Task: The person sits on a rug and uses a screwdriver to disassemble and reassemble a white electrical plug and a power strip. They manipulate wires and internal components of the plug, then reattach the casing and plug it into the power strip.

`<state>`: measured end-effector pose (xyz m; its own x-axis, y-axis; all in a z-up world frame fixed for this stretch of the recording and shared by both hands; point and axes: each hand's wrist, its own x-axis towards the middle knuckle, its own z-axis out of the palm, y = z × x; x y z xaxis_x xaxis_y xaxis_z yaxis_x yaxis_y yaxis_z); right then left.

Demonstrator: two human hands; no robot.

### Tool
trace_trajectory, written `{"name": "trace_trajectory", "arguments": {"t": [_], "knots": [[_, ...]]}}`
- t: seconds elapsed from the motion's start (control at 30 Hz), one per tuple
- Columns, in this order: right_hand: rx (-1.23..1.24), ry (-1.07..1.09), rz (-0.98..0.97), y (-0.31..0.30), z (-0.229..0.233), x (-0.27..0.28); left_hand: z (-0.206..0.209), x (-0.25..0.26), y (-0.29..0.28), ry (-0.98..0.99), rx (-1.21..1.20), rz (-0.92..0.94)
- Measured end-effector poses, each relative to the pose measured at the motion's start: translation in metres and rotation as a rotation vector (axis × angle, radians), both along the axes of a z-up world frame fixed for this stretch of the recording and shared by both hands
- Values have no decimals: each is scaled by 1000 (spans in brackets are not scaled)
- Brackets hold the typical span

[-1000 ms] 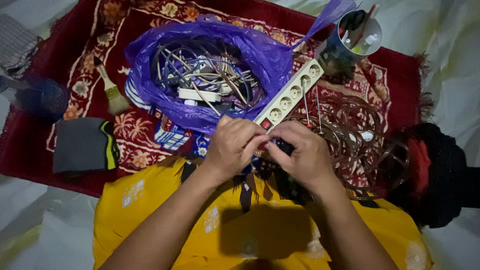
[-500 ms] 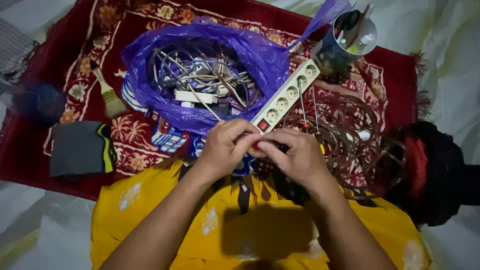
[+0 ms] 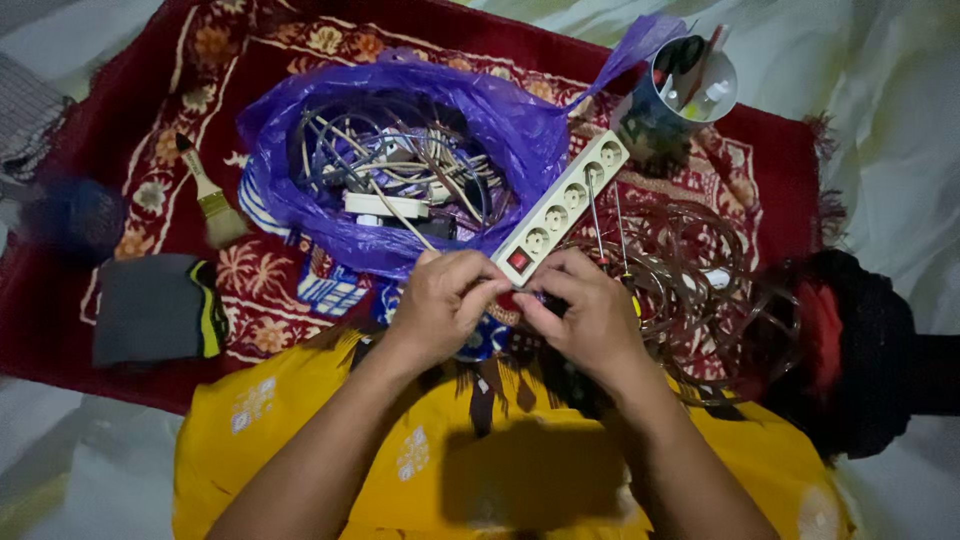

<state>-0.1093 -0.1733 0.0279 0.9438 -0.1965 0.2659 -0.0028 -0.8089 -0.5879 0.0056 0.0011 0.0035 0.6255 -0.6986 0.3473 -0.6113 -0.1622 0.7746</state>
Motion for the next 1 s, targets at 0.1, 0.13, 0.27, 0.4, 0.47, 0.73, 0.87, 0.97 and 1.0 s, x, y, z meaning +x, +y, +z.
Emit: {"name": "trace_trajectory", "arguments": {"t": [0.1,0.13,0.27,0.4,0.47,0.73,0.87,0.97,1.0], "knots": [[92,151,1,-5,1,-2,3,-2,-3,287,27,15],[207,145,33,-6,1,-2,4,1,-1,272,14,-1],[509,243,-5,-13,-1,-5,6,3,1,240,99,-51],[571,192,33,-15,-15,-3,4,-10,-4,259,58,-60],[722,258,-34,-19,-17,-5,5,-14,-5,360,137,-34],[1042,212,-60,-27,-19,-7,12,-15,-3,567,181,21],[1006,230,-60,-29,-16,-7,4,-16,-5,482,203,35],[1026,206,-52,-29,-13,-6,-1,-18,-6,500,156,40],[1037,189,-43,-29,-12,-5,-3,-18,-6,522,129,40]]}}
